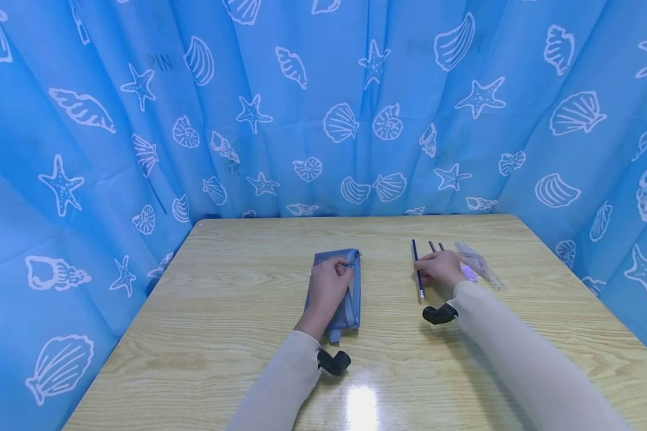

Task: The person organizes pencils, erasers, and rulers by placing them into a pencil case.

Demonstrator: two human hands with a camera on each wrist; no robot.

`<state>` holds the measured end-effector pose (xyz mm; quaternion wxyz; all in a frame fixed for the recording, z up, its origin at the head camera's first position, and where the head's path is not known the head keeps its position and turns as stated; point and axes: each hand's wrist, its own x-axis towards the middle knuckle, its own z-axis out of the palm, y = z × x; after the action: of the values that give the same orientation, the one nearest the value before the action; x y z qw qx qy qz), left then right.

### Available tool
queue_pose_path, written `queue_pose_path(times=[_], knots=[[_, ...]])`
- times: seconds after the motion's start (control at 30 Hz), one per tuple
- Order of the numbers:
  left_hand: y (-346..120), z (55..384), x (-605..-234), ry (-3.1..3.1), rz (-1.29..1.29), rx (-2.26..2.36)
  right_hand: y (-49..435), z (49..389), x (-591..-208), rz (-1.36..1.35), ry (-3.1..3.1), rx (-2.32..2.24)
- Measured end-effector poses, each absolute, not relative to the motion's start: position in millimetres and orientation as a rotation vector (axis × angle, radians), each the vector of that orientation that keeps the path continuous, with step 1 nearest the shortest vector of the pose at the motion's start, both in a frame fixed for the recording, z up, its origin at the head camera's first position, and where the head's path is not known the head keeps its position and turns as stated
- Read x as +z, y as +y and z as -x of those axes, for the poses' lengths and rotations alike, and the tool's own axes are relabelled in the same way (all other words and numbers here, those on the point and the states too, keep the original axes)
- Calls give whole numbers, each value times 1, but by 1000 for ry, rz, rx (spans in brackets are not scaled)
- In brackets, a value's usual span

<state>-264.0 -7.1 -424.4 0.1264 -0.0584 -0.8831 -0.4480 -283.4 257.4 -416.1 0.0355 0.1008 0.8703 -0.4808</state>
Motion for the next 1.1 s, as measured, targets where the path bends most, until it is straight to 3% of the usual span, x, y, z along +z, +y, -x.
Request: queue_pose_path(times=[1.1], knots=[[-4, 262, -421, -2562, 191, -1315, 189, 244, -421, -177, 2295, -1842]])
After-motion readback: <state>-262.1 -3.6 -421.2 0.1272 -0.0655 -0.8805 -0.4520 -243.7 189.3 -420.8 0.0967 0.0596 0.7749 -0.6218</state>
